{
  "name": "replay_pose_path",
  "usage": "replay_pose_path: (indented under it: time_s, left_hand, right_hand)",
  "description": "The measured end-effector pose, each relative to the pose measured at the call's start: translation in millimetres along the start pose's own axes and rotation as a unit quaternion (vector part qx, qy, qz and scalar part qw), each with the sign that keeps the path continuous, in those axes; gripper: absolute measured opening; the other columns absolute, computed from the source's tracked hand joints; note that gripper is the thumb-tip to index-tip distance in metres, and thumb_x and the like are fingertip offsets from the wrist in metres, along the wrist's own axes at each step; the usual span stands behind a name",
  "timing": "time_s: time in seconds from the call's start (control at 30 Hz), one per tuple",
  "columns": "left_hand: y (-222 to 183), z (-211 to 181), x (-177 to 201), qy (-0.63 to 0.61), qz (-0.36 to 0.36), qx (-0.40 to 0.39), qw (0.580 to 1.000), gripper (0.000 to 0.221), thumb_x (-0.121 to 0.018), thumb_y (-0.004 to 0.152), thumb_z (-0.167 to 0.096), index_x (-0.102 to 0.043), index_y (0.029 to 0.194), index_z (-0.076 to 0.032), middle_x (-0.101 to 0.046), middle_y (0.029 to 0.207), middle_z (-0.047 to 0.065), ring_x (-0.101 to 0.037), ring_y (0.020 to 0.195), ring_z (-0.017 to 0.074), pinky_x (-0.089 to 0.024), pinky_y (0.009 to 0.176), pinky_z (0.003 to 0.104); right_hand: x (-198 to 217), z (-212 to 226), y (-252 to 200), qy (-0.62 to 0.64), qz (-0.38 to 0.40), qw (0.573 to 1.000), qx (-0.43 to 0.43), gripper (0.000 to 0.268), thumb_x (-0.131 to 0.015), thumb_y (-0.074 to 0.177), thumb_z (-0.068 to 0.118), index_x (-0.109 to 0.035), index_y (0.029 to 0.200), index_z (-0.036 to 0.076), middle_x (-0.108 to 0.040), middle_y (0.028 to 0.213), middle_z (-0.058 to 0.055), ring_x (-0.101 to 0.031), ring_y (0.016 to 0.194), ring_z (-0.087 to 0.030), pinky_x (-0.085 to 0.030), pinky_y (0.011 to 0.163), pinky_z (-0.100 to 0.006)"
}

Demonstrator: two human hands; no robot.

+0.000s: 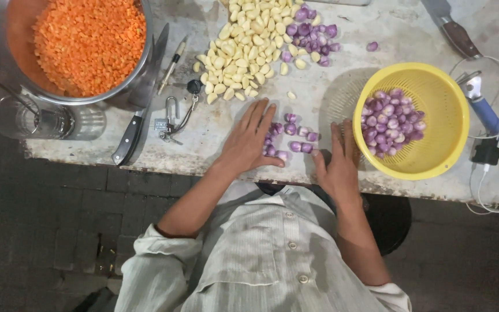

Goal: Peeling the outer skin off shallots by hand and sorting them into a colander on a food preparation table.

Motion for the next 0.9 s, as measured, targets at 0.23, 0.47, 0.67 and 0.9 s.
replay_pose_path:
  time_s: [0.23,0.47,0.67,0.9]
  left_hand:
    - [21.8,-29.5,-31.6,-0.021,-0.031,-0.066,0.997,0.113,-0.086,0.069,-0.049,-0.029,0.153,-0.001,-0.041,0.146,0.022,-0.036,0.141,0.0379,-0.028,0.121,0.045]
    - [27.6,-26.4,-37.3,-0.016,0.035,0.011,0.999,0.097,-0.077,0.076,-0.019,-0.022,0.153,0.001,-0.029,0.154,0.025,-0.024,0.146,0.0416,-0.018,0.126,0.044]
    - [23.8,-17.9,-45.6,-0.072,0.031,0.043,0.996,0.085,-0.061,0.094,-0.018,-0.008,0.157,0.002,-0.027,0.154,0.03,-0.028,0.145,0.0409,-0.02,0.124,0.043]
    - [27.2,-17.9,-29.0,-0.126,-0.068,0.058,0.988,0.071,-0.058,0.091,-0.016,-0.028,0.154,-0.003,-0.041,0.147,0.025,-0.039,0.139,0.0388,-0.03,0.12,0.044]
  right_hand:
    - [-28.5,-8.1,4.6,-0.039,0.056,0.998,-0.017,0.066,-0.052,0.101,0.038,-0.032,0.155,0.006,-0.027,0.155,-0.027,-0.018,0.146,-0.047,-0.013,0.117,-0.059]
    - [-48.4,36.7,29.3,0.143,0.04,0.984,0.095,0.065,-0.047,0.102,0.034,-0.029,0.153,-0.003,-0.03,0.152,-0.031,-0.029,0.142,-0.047,-0.019,0.119,-0.053]
    - [-60.0,33.1,45.8,0.402,0.013,0.914,0.053,0.053,-0.035,0.108,0.029,-0.035,0.149,-0.004,-0.029,0.156,-0.027,-0.026,0.146,-0.04,-0.014,0.122,-0.053]
    - [-93.6,31.3,37.1,0.729,-0.098,0.654,-0.177,0.055,-0.042,0.103,0.034,-0.042,0.148,0.004,-0.052,0.123,-0.012,-0.055,0.097,-0.021,-0.05,0.079,-0.033]
Point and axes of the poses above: each hand's wrist, its own y-axis towards the middle knuckle, its own x-axis out of the back of the hand, z = x × y, the point moved 6 cm from there along y, towards the middle knuckle
